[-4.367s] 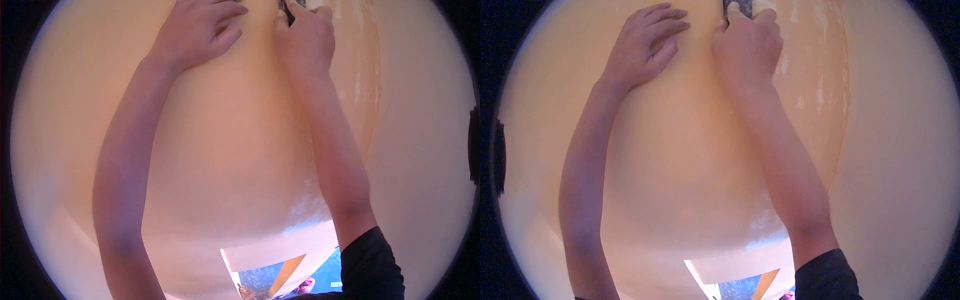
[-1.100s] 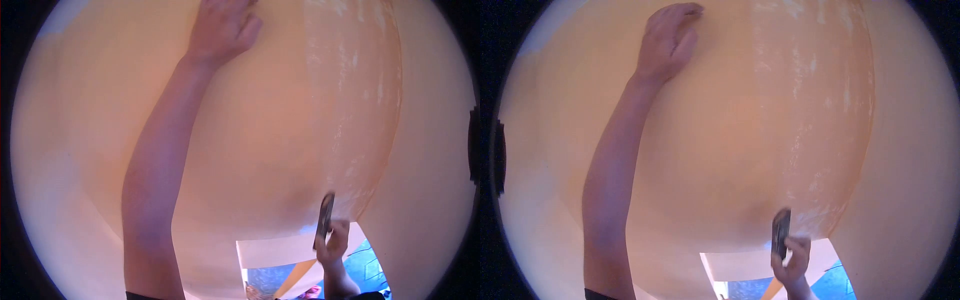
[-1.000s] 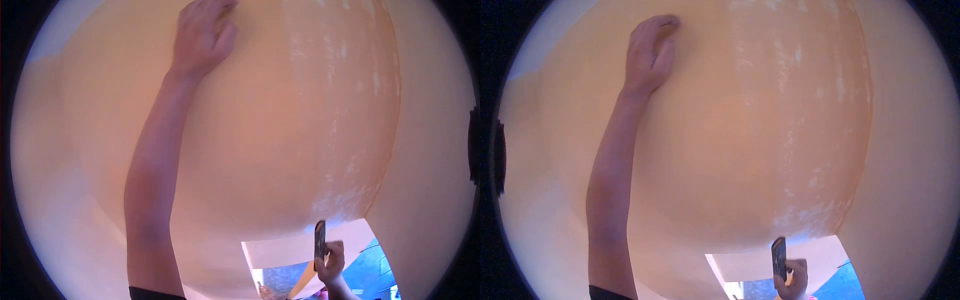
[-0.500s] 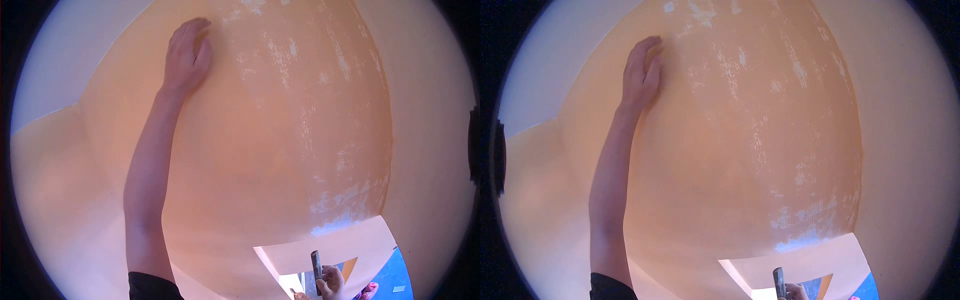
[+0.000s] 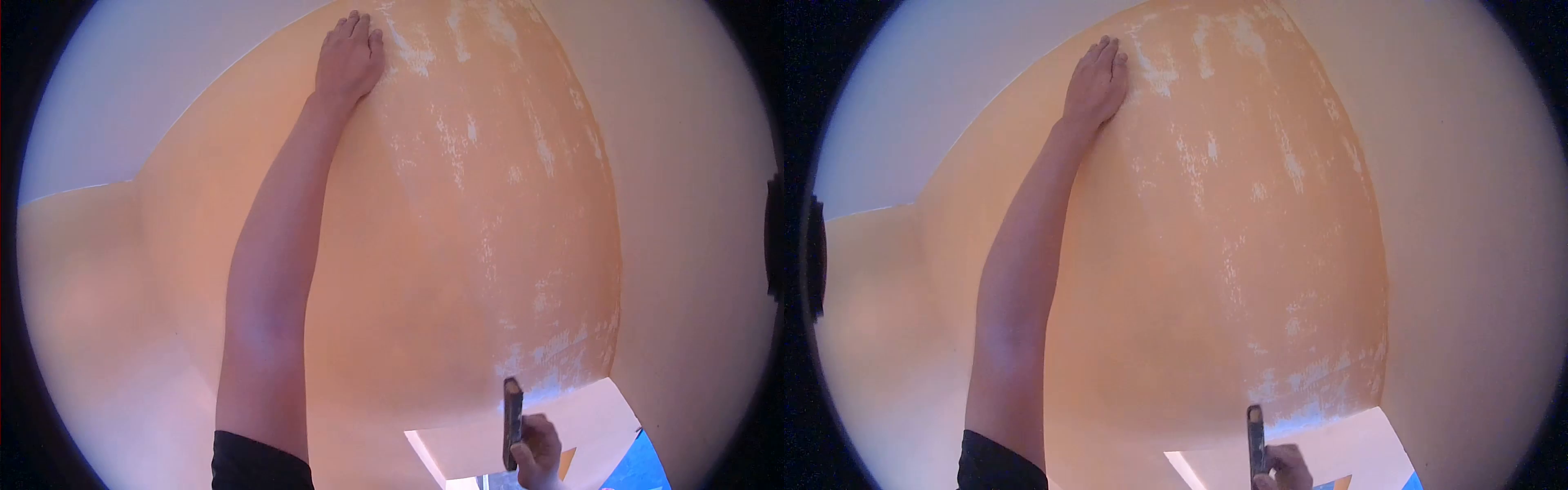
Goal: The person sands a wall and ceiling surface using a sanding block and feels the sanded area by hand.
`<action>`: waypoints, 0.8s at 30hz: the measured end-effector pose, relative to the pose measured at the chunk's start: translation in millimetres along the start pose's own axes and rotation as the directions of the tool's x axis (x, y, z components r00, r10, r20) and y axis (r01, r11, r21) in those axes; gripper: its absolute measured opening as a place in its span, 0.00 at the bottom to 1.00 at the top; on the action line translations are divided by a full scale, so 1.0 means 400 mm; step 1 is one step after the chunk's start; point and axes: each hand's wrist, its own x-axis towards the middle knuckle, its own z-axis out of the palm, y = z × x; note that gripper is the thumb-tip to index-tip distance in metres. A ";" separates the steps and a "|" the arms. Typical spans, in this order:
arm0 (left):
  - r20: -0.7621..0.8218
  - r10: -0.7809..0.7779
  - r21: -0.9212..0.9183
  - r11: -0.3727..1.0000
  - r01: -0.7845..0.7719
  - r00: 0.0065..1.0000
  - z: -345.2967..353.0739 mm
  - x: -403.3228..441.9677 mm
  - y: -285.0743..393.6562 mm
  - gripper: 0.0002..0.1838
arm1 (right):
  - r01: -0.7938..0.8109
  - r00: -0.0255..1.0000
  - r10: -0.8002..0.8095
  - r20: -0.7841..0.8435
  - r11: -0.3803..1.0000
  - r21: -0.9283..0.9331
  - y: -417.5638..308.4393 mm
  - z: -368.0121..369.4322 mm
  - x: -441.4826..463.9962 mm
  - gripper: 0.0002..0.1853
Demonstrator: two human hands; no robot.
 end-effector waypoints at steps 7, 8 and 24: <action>0.033 0.024 0.050 0.998 -0.026 0.999 0.024 0.052 -0.071 0.29 | 0.429 0.819 -0.550 -0.162 0.776 -0.463 -0.101 0.032 0.274 0.24; 0.029 0.017 0.050 0.999 -0.019 0.999 0.027 0.055 -0.075 0.29 | 0.473 0.787 -0.611 -0.090 0.690 -0.547 -0.132 0.048 0.312 0.24; 0.309 0.104 0.000 0.994 -0.109 0.945 -0.101 -0.108 0.133 0.30 | 0.319 0.720 -0.690 0.077 0.230 -0.920 -0.200 0.164 0.603 0.21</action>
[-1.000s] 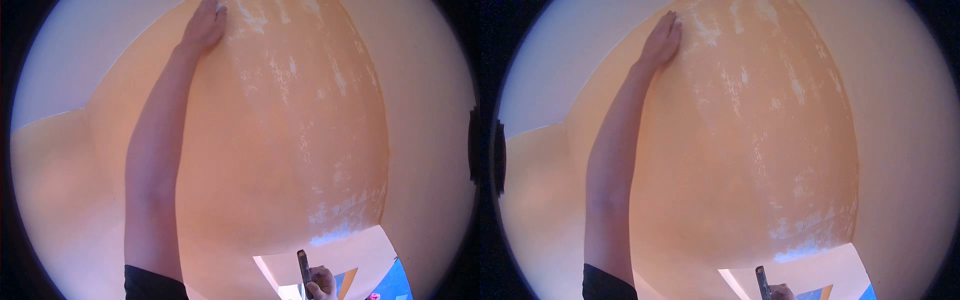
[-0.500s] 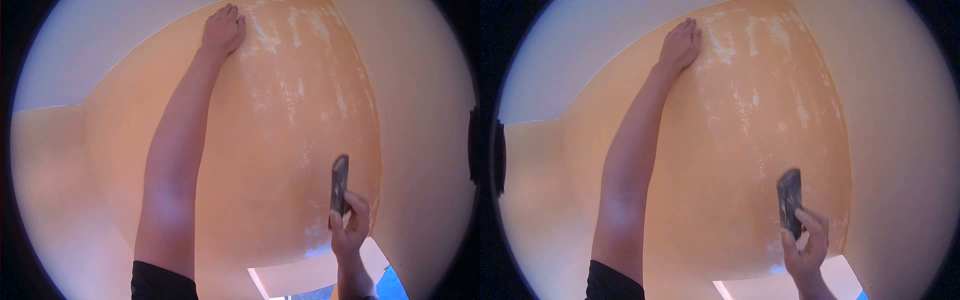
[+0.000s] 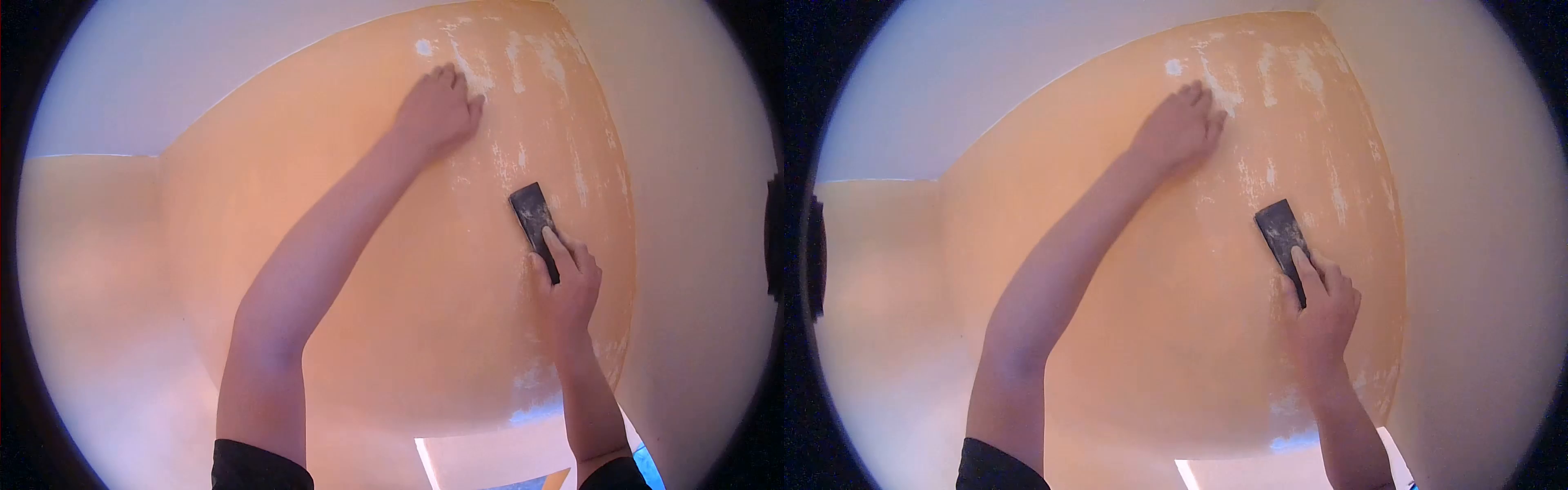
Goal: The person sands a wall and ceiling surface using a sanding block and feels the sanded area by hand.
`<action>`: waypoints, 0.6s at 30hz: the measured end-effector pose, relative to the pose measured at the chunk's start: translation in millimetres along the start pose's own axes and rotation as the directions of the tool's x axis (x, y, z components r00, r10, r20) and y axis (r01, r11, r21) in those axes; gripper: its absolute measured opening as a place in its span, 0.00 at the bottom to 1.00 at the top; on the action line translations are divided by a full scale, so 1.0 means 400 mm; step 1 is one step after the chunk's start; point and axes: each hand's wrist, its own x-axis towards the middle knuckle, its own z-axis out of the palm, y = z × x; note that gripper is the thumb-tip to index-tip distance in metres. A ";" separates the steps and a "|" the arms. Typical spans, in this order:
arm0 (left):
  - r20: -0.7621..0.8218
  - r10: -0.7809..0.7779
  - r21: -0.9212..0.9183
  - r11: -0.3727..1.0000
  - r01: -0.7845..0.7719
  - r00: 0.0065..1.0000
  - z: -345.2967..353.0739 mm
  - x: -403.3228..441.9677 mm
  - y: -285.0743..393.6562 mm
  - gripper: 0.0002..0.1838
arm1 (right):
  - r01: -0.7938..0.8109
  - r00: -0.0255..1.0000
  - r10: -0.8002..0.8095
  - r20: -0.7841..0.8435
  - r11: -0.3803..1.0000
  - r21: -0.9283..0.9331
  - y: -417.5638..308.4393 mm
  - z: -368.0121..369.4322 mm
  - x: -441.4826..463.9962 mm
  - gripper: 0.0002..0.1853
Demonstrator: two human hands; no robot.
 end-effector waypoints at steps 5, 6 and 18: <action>-0.038 0.045 -0.063 0.997 -0.048 0.998 0.004 -0.112 0.088 0.29 | -0.005 1.000 0.006 0.009 0.997 -0.081 0.011 0.015 -0.007 0.24; -0.015 0.054 -0.108 0.993 -0.055 0.998 0.003 -0.133 0.101 0.29 | 0.025 1.000 -0.025 -0.004 0.995 -0.094 0.015 0.019 -0.009 0.24; 0.131 0.100 -0.201 0.977 -0.072 0.986 -0.028 -0.295 0.186 0.32 | 0.081 0.996 -0.075 0.055 0.990 -0.120 0.025 0.003 -0.017 0.24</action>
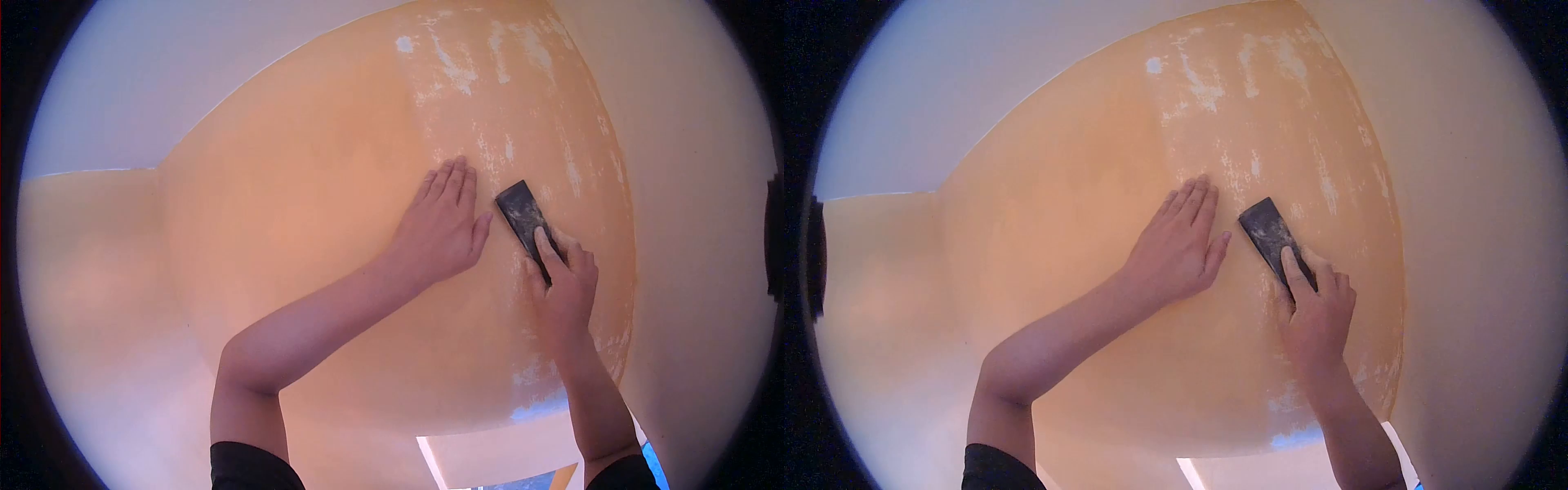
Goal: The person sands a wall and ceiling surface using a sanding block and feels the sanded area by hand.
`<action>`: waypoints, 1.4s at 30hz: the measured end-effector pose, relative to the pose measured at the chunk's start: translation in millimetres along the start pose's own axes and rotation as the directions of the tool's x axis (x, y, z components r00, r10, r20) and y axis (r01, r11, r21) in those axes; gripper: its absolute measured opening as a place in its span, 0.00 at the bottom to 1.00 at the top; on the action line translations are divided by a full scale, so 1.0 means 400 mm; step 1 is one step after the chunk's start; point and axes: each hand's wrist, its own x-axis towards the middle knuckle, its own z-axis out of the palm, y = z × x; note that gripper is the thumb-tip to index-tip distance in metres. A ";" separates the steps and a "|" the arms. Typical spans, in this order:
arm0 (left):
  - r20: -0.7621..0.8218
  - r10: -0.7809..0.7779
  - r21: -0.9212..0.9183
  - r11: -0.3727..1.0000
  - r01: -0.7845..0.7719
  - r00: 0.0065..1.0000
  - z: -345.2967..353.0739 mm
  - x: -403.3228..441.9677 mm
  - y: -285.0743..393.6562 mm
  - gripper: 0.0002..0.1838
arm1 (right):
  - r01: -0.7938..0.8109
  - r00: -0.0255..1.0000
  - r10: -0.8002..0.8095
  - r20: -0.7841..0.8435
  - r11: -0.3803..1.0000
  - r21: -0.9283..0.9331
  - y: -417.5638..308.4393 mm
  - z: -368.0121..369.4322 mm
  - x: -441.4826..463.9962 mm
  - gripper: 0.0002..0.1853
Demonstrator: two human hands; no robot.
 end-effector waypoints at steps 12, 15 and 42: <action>-0.129 -0.189 0.101 0.974 0.202 0.974 -0.018 0.272 -0.225 0.35 | 0.035 0.998 -0.037 -0.042 0.999 -0.036 0.002 0.013 -0.003 0.24; -0.143 -0.240 0.107 0.961 0.256 0.960 -0.050 0.374 -0.318 0.34 | 0.045 0.998 -0.047 -0.052 0.998 -0.049 0.006 0.018 -0.003 0.23; -0.419 0.168 -0.076 0.973 -0.218 0.892 -0.022 0.043 -0.297 0.12 | -0.071 0.996 0.059 0.071 0.979 0.190 -0.146 0.013 -0.185 0.25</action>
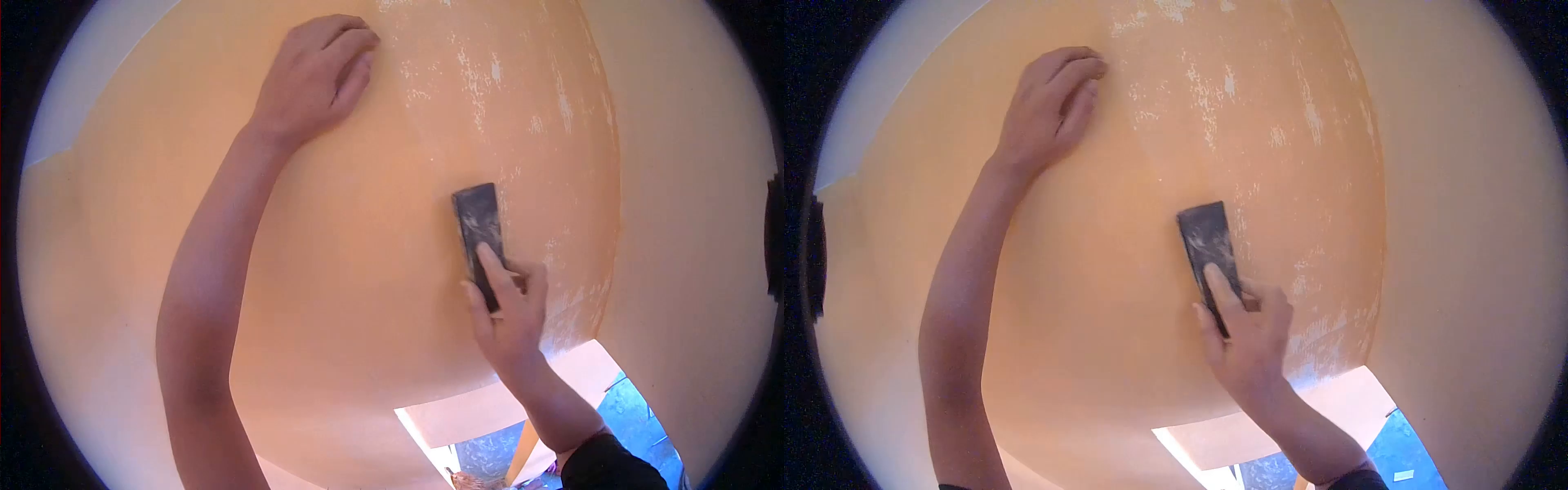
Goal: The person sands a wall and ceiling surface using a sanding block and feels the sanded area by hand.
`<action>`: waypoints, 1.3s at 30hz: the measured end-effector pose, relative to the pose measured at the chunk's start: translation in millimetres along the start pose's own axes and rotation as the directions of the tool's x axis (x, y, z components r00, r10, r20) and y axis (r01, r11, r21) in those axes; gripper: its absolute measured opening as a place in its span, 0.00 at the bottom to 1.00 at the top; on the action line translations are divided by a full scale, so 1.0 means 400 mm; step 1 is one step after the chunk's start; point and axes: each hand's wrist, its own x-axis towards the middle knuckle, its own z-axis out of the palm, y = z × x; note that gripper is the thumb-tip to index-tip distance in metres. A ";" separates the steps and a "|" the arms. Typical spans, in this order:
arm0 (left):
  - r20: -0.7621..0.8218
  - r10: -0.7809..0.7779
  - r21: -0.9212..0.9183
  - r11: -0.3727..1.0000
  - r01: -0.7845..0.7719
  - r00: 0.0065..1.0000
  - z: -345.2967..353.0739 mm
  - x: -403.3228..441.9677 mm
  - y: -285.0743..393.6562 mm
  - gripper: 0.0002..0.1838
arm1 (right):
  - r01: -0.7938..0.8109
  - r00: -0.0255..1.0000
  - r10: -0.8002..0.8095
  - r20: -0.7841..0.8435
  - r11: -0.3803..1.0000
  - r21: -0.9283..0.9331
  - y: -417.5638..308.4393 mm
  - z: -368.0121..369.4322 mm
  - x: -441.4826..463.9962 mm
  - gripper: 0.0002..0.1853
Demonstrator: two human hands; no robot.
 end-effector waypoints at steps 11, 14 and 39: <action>-0.182 0.049 0.048 0.998 -0.041 0.982 -0.010 -0.004 -0.007 0.12 | 0.088 0.996 -0.085 0.022 0.979 -0.184 -0.020 0.053 0.037 0.21; -0.253 0.093 0.056 0.995 -0.082 0.963 0.034 -0.032 -0.012 0.10 | 0.159 0.981 -0.183 -0.069 0.951 -0.265 -0.048 0.100 0.134 0.21; -0.234 -0.006 -0.025 1.000 0.000 0.972 0.049 -0.031 -0.026 0.13 | 0.074 0.995 -0.093 -0.047 0.949 -0.306 -0.048 0.101 0.098 0.20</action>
